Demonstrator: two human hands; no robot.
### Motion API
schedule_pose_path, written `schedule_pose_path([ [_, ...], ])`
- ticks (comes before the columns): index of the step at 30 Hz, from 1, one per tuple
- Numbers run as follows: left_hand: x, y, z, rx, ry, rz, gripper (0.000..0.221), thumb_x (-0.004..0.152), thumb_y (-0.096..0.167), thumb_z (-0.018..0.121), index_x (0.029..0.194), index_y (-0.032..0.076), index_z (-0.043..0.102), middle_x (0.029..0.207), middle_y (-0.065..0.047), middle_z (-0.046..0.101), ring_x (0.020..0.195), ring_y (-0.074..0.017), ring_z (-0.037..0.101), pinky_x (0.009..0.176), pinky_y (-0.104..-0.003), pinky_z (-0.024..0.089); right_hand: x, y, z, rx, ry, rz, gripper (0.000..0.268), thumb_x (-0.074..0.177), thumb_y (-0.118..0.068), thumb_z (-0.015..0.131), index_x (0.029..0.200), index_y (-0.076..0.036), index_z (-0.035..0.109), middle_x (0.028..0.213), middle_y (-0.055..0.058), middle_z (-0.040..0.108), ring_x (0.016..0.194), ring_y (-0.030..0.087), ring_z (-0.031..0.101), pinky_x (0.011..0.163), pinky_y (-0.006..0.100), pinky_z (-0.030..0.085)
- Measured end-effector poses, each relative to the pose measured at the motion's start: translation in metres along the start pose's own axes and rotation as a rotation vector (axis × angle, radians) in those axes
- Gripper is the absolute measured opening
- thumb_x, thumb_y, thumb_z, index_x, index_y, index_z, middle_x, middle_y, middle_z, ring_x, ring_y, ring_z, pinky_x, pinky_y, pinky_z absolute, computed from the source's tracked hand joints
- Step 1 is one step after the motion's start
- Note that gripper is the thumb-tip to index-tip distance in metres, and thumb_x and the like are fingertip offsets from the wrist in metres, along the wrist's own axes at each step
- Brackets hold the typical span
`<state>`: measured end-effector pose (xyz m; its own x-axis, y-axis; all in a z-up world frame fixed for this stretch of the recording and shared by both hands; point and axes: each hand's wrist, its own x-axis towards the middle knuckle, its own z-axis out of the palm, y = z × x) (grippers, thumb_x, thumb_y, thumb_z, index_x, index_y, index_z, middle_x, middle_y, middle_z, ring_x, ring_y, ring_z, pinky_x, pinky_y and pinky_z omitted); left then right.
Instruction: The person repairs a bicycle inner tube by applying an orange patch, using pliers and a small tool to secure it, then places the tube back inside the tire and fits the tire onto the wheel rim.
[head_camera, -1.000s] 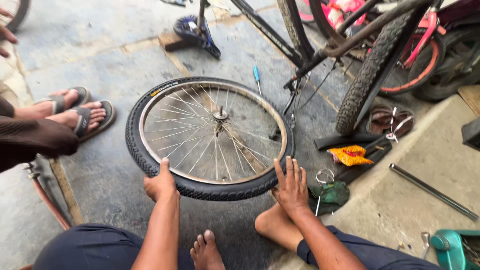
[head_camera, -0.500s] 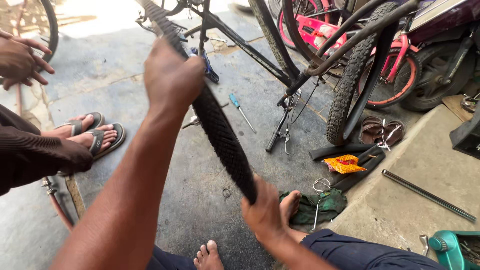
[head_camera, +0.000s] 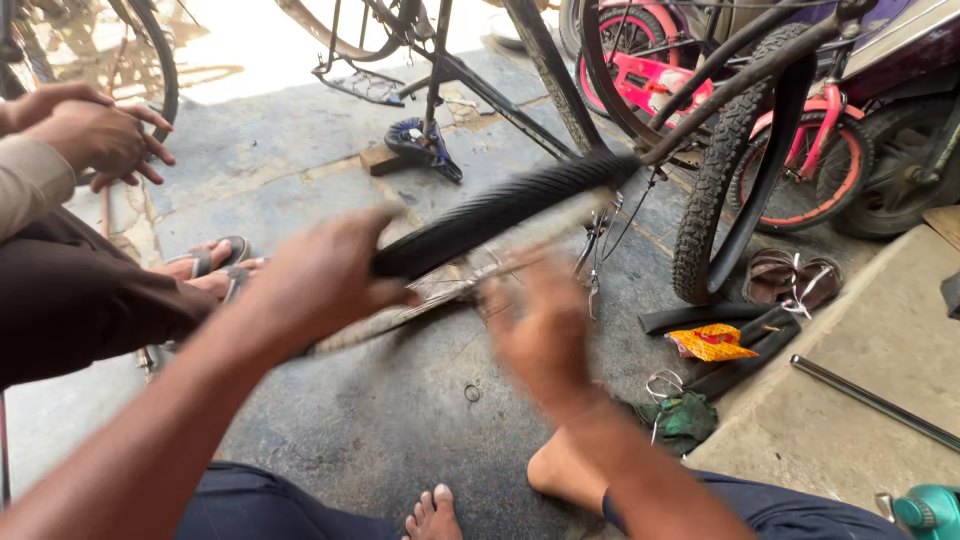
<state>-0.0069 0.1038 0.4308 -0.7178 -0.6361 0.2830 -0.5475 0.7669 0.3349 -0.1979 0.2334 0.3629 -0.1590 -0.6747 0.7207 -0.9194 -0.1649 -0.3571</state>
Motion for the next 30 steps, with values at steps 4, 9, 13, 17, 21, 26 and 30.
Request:
schedule_pose_path([
  [4, -0.011, -0.022, 0.044, -0.098, 0.134, -0.050, 0.048, 0.082, 0.043, 0.081, 0.110, 0.006, 0.068, 0.092, -0.015, 0.072, 0.089, -0.0364, 0.070, 0.077, -0.048, 0.052, 0.040, 0.038, -0.039, -0.420, 0.145, -0.545, 0.062, 0.074, -0.049, 0.075, 0.116, -0.003, 0.070, 0.097, 0.018, 0.068, 0.086, 0.036, 0.064, 0.082, 0.050, 0.051],
  [9, 0.022, 0.004, 0.061, 0.062, 0.420, 0.348, 0.040, 0.084, 0.043, 0.080, 0.090, 0.006, 0.065, 0.080, -0.013, 0.068, 0.077, -0.0361, 0.067, 0.068, -0.050, 0.049, 0.020, 0.062, -0.056, -0.259, -0.001, -0.150, 0.054, 0.083, -0.055, 0.080, 0.106, -0.007, 0.072, 0.092, 0.014, 0.072, 0.086, 0.038, 0.070, 0.076, 0.048, 0.054],
  [13, 0.048, 0.036, 0.032, 0.060, 0.123, 0.156, 0.046, 0.092, 0.055, 0.070, 0.086, 0.010, 0.063, 0.070, -0.004, 0.067, 0.058, -0.0215, 0.065, 0.058, -0.040, 0.053, 0.029, 0.069, -0.083, -0.277, 0.031, -0.030, 0.057, 0.085, -0.060, 0.078, 0.100, -0.006, 0.073, 0.090, 0.015, 0.072, 0.084, 0.038, 0.071, 0.073, 0.047, 0.055],
  [17, 0.067, 0.052, 0.009, 0.038, 0.026, 0.122, 0.046, 0.088, 0.057, 0.071, 0.088, 0.012, 0.067, 0.068, -0.004, 0.071, 0.056, -0.0160, 0.066, 0.056, -0.038, 0.054, 0.062, 0.080, -0.117, -0.220, -0.197, 0.138, 0.063, 0.075, -0.064, 0.081, 0.103, -0.008, 0.073, 0.086, 0.015, 0.073, 0.083, 0.035, 0.073, 0.074, 0.047, 0.055],
  [21, 0.087, 0.057, 0.016, 0.043, 0.081, 0.098, 0.045, 0.088, 0.055, 0.073, 0.094, 0.011, 0.069, 0.071, -0.006, 0.072, 0.056, -0.0186, 0.068, 0.054, -0.038, 0.054, 0.093, 0.096, -0.113, -0.282, -0.307, 0.149, 0.065, 0.068, -0.066, 0.085, 0.101, -0.009, 0.076, 0.086, 0.015, 0.074, 0.086, 0.035, 0.073, 0.077, 0.047, 0.056],
  [26, 0.113, 0.062, 0.063, 0.155, 0.594, -0.014, 0.040, 0.089, 0.054, 0.076, 0.085, 0.014, 0.072, 0.072, -0.004, 0.072, 0.062, -0.0205, 0.068, 0.060, -0.040, 0.054, 0.097, 0.112, -0.058, -0.393, -0.006, 0.431, 0.060, 0.070, -0.068, 0.084, 0.099, -0.015, 0.078, 0.090, 0.013, 0.076, 0.089, 0.034, 0.073, 0.082, 0.046, 0.056],
  [30, 0.146, 0.045, 0.060, 0.010, 0.275, -0.088, 0.036, 0.095, 0.050, 0.073, 0.100, 0.015, 0.072, 0.085, -0.005, 0.074, 0.067, -0.0194, 0.070, 0.062, -0.037, 0.055, 0.113, 0.138, -0.050, -0.417, 0.021, 0.259, 0.065, 0.073, -0.069, 0.087, 0.104, -0.014, 0.076, 0.092, 0.014, 0.076, 0.090, 0.037, 0.070, 0.079, 0.049, 0.054],
])
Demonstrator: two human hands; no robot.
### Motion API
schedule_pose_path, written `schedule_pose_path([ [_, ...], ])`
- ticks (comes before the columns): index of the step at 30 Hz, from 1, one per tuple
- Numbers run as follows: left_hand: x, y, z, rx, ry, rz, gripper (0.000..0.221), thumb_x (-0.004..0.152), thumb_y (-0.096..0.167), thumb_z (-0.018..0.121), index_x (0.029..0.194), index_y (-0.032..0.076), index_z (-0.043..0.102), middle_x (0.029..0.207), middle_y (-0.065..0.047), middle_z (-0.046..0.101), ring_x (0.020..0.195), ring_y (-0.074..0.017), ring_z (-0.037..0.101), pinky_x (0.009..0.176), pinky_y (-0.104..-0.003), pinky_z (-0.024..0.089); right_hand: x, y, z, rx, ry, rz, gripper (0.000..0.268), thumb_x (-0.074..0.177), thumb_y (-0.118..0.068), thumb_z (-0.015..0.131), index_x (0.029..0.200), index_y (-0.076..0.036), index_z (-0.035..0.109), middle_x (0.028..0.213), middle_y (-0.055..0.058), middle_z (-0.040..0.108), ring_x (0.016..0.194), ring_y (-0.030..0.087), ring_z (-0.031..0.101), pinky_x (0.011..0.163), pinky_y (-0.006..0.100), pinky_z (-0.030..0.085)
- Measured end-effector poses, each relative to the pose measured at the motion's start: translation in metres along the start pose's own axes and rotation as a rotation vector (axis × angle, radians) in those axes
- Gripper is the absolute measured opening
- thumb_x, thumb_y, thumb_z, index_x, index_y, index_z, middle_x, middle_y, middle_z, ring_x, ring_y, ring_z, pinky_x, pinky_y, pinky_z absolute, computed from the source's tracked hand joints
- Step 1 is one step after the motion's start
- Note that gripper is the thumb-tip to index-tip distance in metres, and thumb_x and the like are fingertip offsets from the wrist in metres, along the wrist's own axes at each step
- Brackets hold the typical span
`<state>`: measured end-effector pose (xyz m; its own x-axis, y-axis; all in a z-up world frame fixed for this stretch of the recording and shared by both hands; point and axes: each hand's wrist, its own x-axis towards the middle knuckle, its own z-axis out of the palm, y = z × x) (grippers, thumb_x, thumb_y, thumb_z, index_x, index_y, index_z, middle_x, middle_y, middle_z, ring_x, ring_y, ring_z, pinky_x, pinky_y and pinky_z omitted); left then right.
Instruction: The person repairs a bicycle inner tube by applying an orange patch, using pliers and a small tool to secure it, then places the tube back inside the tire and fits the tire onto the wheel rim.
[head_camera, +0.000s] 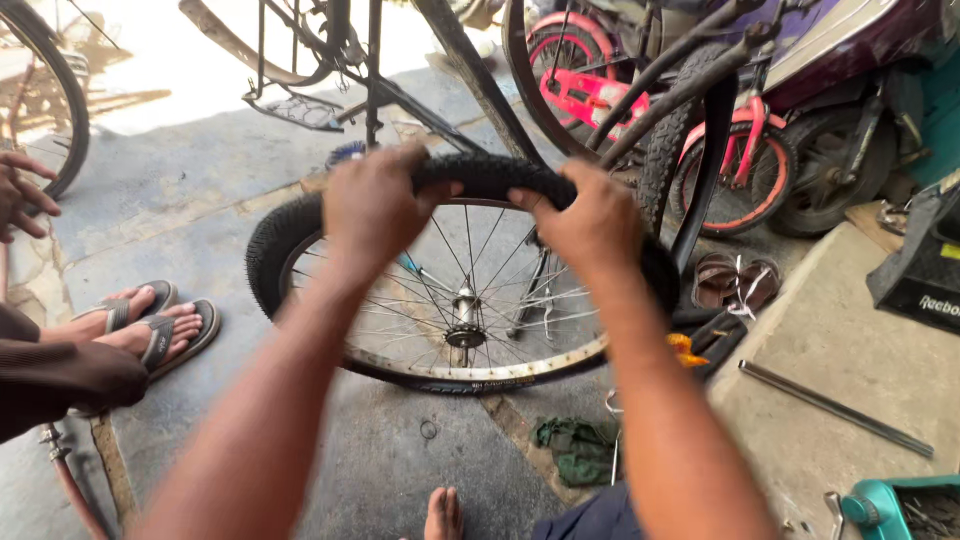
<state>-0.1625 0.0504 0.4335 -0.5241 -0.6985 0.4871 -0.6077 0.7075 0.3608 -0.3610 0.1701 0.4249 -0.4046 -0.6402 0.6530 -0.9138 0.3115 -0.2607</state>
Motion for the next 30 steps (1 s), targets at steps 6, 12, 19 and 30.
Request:
schedule_pose_path([
  [6, 0.021, -0.015, -0.003, 0.150, -0.333, 0.049, 0.037, 0.093, 0.043, 0.072, 0.118, 0.016, 0.065, 0.094, -0.005, 0.072, 0.083, -0.0222, 0.071, 0.075, -0.040, 0.057, -0.007, 0.032, -0.001, 0.188, -0.038, -0.162, 0.061, 0.076, -0.059, 0.086, 0.112, -0.012, 0.070, 0.097, 0.013, 0.073, 0.093, 0.037, 0.070, 0.080, 0.051, 0.054],
  [12, -0.005, 0.010, 0.032, 0.151, 0.117, 0.328, 0.055, 0.095, 0.036, 0.076, 0.140, 0.010, 0.059, 0.102, -0.014, 0.072, 0.088, -0.0261, 0.069, 0.076, -0.041, 0.055, -0.024, 0.062, 0.007, 0.173, 0.195, -0.288, 0.049, 0.088, -0.047, 0.085, 0.114, -0.009, 0.069, 0.109, 0.013, 0.073, 0.101, 0.036, 0.072, 0.089, 0.045, 0.055],
  [19, -0.006, -0.031, -0.016, -0.152, -0.247, 0.152, 0.068, 0.081, 0.057, 0.079, 0.124, 0.008, 0.063, 0.094, -0.010, 0.074, 0.082, -0.0230, 0.074, 0.076, -0.040, 0.057, 0.013, 0.095, -0.088, 0.070, -0.468, 0.004, 0.064, 0.067, -0.053, 0.086, 0.117, -0.016, 0.073, 0.099, 0.011, 0.078, 0.092, 0.029, 0.074, 0.083, 0.044, 0.054],
  [30, 0.010, 0.029, 0.044, -0.127, 0.108, -0.075, 0.052, 0.086, 0.065, 0.076, 0.090, 0.013, 0.076, 0.073, -0.012, 0.071, 0.072, -0.0362, 0.072, 0.065, -0.049, 0.055, 0.007, 0.034, -0.042, -0.125, -0.065, 0.039, 0.057, 0.074, -0.068, 0.086, 0.098, -0.017, 0.080, 0.085, 0.013, 0.075, 0.083, 0.036, 0.073, 0.073, 0.047, 0.056],
])
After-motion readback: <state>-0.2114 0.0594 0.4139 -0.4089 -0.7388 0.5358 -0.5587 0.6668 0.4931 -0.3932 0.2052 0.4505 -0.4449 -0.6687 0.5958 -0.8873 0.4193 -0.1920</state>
